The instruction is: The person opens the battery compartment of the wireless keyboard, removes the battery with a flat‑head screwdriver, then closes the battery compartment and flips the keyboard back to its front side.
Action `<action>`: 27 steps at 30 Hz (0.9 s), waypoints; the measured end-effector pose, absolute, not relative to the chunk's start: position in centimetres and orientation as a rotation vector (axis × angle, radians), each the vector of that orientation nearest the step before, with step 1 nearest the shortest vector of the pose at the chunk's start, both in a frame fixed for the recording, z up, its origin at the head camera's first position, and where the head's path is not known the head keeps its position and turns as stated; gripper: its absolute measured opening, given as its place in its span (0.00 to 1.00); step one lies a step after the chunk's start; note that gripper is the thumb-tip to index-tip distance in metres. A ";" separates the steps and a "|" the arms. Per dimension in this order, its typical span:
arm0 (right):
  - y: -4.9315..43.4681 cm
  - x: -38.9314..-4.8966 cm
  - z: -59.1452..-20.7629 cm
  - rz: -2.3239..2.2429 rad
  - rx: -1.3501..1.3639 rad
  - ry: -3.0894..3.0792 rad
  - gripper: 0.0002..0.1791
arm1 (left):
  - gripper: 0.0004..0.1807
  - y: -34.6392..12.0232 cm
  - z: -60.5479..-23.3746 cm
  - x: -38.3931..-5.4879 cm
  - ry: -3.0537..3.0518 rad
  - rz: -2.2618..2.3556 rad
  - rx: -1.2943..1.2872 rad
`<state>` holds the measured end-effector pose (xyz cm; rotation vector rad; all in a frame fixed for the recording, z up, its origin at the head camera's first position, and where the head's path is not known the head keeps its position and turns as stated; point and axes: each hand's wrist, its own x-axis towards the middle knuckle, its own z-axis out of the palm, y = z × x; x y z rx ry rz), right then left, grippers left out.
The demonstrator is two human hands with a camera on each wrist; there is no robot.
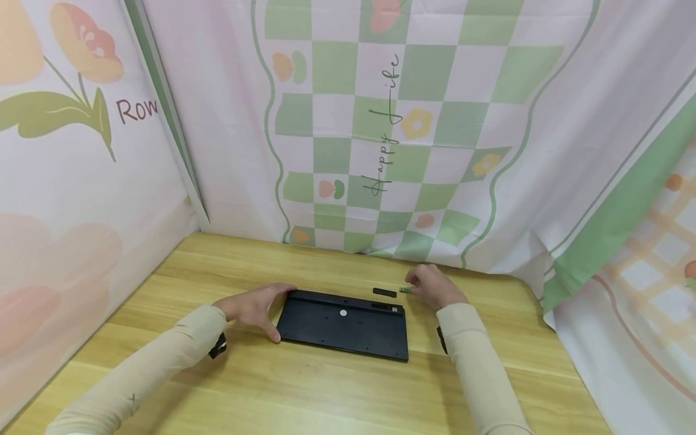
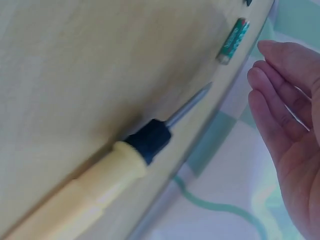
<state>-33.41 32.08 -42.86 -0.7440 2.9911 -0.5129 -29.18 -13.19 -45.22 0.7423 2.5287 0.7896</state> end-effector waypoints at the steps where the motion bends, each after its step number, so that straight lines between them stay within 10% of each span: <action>1: 31.8 -33.4 -42.7 -0.508 -0.756 2.980 0.13 | 0.69 -13.2 -45.2 -29.2 2.531 0.790 0.743; 22: 27.2 -34.5 -43.4 -0.356 -0.894 2.902 0.07 | 0.69 -13.3 -45.3 -29.3 2.527 0.770 0.762; 27: 26.7 -34.9 -44.1 -0.344 -0.984 2.919 0.21 | 0.69 -13.3 -45.4 -29.4 2.531 0.766 0.766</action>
